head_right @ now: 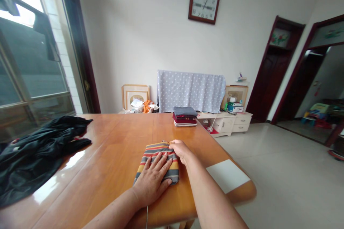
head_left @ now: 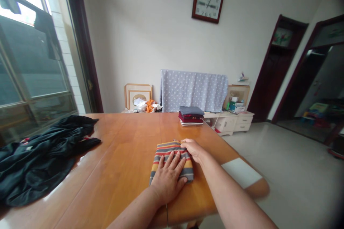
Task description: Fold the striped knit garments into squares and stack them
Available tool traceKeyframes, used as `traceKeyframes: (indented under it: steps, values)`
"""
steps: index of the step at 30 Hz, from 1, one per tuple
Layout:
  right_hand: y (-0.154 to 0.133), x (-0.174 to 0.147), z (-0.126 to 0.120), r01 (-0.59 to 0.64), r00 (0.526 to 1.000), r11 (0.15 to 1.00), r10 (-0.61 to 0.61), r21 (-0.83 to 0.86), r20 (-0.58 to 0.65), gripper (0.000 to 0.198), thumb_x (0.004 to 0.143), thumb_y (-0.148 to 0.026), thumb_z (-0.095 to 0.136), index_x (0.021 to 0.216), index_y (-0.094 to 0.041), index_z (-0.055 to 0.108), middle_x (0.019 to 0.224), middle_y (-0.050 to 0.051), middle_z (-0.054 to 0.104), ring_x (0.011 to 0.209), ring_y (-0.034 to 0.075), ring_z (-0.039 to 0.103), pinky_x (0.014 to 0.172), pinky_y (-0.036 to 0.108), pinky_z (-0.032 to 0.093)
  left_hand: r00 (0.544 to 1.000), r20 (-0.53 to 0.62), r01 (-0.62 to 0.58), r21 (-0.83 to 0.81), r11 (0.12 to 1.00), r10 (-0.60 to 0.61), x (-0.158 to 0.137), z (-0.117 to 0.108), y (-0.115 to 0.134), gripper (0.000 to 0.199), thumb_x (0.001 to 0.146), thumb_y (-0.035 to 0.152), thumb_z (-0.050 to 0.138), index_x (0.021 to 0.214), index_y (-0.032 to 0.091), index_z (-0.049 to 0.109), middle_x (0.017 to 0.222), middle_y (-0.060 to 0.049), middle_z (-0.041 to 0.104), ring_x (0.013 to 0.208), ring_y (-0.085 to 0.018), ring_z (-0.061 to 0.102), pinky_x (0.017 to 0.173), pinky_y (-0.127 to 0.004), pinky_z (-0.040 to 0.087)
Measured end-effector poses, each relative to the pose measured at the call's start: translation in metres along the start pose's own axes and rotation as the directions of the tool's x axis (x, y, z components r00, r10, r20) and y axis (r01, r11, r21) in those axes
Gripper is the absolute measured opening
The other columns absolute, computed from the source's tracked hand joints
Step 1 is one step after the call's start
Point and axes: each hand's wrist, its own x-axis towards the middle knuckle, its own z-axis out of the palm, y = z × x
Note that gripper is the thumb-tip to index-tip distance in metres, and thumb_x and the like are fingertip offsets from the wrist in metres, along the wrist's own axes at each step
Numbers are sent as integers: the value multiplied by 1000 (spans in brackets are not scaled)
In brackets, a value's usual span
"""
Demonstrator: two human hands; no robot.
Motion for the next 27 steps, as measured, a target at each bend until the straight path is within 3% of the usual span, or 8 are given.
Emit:
traceKeyframes:
  steps: [7,12,17,20,24,27]
  values:
    - [-11,4,1,25,997,996,-19,-82,80,29,69,-27,73,96,-19,65,81,-1,70,71,14,62,65,24,47,999,42,25,8,1000,-25,1,-4,4,66,98,56,42,159,39,24,167,-1,18,154,-37,10,119,-70,12]
    - [-17,9,0,47,994,982,-27,-184,107,13,73,-28,68,78,-17,63,67,-4,62,60,11,52,59,23,40,999,47,22,10,1000,-22,0,-6,4,66,97,56,42,159,38,25,168,-1,13,154,-38,8,119,-69,13]
    - [-19,15,-1,54,982,980,-17,-191,190,10,73,-24,62,66,-18,58,58,-6,54,55,10,44,56,23,37,999,34,26,20,999,-26,0,-6,4,68,97,56,43,159,38,22,168,-1,10,154,-37,6,120,-68,13]
    - [-20,15,-1,56,979,980,-17,-193,201,8,75,-24,61,78,-17,64,67,-4,61,61,12,51,63,24,42,999,46,28,18,999,-29,0,-7,4,67,98,57,41,159,38,22,168,-1,10,154,-38,6,120,-69,13]
    - [-18,13,-1,98,972,986,-66,-134,226,32,78,-33,70,107,-21,64,94,0,70,85,16,62,80,28,47,999,39,25,29,999,-27,0,-7,5,65,99,56,40,159,37,23,168,-2,11,154,-37,7,119,-68,15]
    - [-14,14,-2,122,968,984,-90,-128,233,36,77,-40,74,106,-22,64,96,0,69,87,17,61,82,29,47,999,34,29,47,998,-31,0,-7,5,65,99,56,39,159,37,22,168,-1,11,154,-36,8,119,-68,16]
